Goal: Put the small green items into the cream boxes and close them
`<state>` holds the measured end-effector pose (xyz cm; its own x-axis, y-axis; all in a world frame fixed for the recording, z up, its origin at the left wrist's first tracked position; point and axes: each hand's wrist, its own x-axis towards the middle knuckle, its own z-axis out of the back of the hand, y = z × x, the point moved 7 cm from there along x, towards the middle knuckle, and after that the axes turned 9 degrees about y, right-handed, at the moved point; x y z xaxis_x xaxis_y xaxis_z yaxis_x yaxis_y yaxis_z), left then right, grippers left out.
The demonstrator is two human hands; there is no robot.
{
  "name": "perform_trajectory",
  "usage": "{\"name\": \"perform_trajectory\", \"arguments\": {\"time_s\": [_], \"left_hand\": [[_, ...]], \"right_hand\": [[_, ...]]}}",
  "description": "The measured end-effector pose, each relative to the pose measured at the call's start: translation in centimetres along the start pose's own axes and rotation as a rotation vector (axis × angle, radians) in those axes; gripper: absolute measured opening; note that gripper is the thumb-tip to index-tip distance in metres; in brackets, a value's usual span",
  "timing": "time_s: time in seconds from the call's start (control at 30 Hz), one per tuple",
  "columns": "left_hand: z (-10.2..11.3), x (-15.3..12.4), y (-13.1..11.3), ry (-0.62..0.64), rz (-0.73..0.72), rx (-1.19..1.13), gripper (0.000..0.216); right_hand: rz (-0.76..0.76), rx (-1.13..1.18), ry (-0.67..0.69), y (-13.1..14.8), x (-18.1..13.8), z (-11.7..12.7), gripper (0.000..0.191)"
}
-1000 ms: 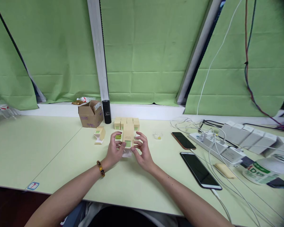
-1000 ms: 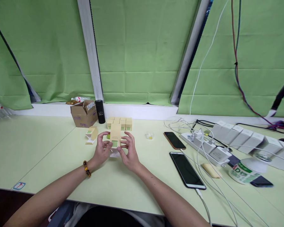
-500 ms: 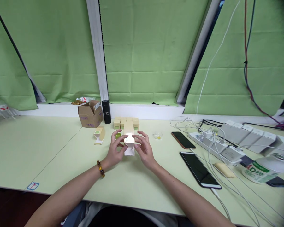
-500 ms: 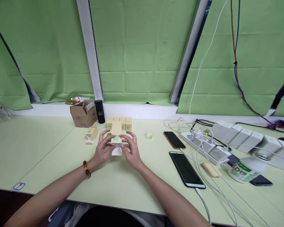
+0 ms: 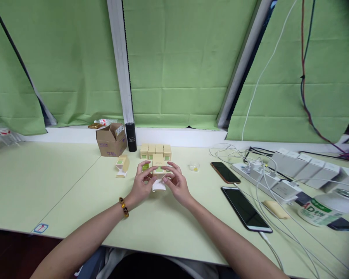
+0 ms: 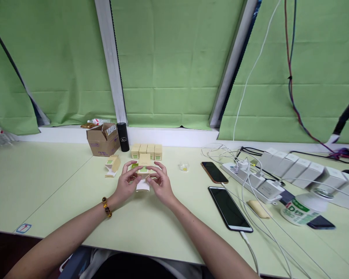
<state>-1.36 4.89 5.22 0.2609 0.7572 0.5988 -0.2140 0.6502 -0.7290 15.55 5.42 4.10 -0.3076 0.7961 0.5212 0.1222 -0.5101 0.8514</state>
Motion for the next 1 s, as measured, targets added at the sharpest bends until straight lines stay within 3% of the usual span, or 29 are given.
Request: {"name": "perform_trajectory", "arguments": {"time_s": [0.4, 0.63, 0.73, 1.0], "left_hand": [[-0.4, -0.2, 0.1, 0.051, 0.009, 0.030, 0.036], [-1.3, -0.4, -0.4, 0.281, -0.021, -0.030, 0.074], [-1.6, -0.5, -0.5, 0.316, -0.006, -0.051, 0.088], [-0.9, -0.3, 0.0, 0.169, 0.066, -0.141, 0.049]], "right_hand": [[-0.057, 0.007, -0.053, -1.3, 0.1, 0.2, 0.032], [-0.080, 0.012, -0.095, -1.4, 0.3, 1.1, 0.039], [-0.083, 0.019, -0.112, -1.4, 0.4, 1.3, 0.040], [-0.058, -0.004, -0.030, -0.8, 0.2, 0.3, 0.042]]}}
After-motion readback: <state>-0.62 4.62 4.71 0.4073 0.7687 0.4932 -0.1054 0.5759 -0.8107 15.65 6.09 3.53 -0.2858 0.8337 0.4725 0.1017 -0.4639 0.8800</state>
